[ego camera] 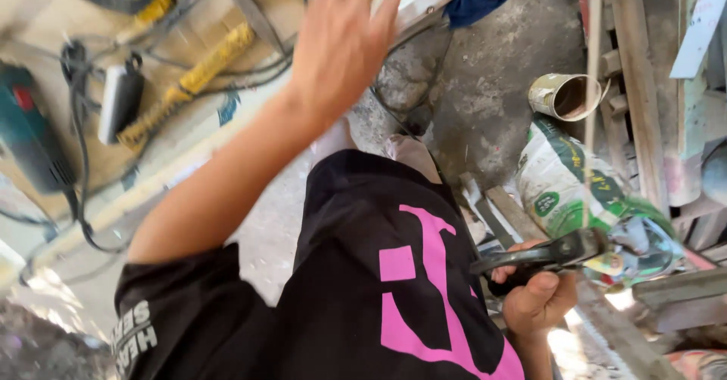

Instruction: The person performs stick arc welding on a metal workpiece at a workbench, holding the electrode holder in one hand and the workpiece in the other. The person strikes welding arcs producing sparks and smoke, pauses to reposition the workpiece, chips at it with a hammer, and resumes welding.

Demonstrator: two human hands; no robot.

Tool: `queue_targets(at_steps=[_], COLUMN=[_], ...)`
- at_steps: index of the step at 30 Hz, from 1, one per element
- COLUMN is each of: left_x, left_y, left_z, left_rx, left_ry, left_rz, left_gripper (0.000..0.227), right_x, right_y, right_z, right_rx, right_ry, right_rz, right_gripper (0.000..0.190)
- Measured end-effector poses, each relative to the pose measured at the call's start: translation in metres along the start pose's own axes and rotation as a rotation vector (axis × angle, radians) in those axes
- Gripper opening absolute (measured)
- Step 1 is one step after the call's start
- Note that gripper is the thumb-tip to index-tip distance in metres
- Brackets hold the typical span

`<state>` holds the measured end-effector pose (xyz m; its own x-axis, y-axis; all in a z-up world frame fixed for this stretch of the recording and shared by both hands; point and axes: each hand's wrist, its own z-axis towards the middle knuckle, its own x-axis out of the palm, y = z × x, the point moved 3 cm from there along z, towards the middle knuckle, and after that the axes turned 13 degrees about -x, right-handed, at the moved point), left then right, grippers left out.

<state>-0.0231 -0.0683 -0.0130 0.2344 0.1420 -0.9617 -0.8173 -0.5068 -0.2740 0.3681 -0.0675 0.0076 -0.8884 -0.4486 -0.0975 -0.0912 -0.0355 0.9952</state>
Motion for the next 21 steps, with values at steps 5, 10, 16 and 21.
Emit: queue_targets(at_steps=[5, 10, 16, 21], left_x=[0.04, 0.023, -0.053, -0.059], left_y=[0.01, 0.016, 0.023, 0.026], left_z=[-0.056, -0.076, -0.141, -0.159], left_rx=[0.228, 0.339, 0.178, 0.059], left_ry=[-0.001, 0.174, 0.87, 1.087], left_rz=[0.23, 0.059, -0.987, -1.115], left_gripper=[0.059, 0.055, 0.027, 0.029], right_x=[0.058, 0.116, 0.155, 0.169], right_y=[0.005, 0.016, 0.019, 0.008], right_z=[-0.041, -0.083, -0.126, -0.14], right_rx=[0.065, 0.192, 0.307, 0.339], right_ry=[-0.023, -0.048, -0.089, -0.048], right_rz=[-0.074, -0.289, -0.292, -0.421], right_gripper=[0.06, 0.054, 0.051, 0.051])
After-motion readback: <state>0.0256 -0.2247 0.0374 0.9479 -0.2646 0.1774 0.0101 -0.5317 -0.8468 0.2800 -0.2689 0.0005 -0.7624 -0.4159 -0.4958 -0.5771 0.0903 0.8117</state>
